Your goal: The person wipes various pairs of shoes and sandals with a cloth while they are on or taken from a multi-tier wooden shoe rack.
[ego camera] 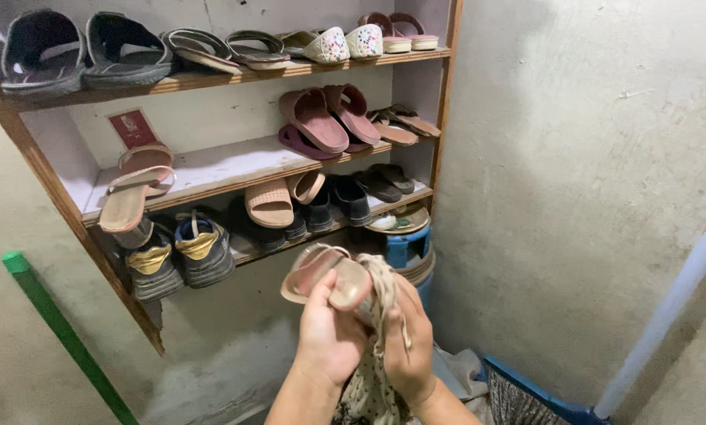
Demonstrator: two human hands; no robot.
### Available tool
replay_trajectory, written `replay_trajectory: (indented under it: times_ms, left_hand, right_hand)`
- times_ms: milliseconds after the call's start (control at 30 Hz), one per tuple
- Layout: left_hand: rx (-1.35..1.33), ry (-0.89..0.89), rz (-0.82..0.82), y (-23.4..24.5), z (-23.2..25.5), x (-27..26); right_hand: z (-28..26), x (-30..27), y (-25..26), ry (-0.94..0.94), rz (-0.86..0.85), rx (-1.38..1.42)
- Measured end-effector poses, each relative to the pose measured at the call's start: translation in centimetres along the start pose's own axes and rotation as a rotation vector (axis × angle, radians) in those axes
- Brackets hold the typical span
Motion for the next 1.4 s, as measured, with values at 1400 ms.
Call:
replay_trajectory:
  times_ms: [1400]
  left_hand:
    - [0.537,-0.295,-0.47,10.4,4.8,4.5]
  right_hand:
    - [0.9,2.2,-5.0,-0.006,-0.01,-0.308]
Point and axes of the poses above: each hand's wrist, its own x-axis towards the middle knuckle, its own y-axis out of the back of the hand, z = x × y, the point moved 1 cm from there along x, towards the middle knuckle, and after that the axes turned 14 degrees about -y, right-handed, at the moved point
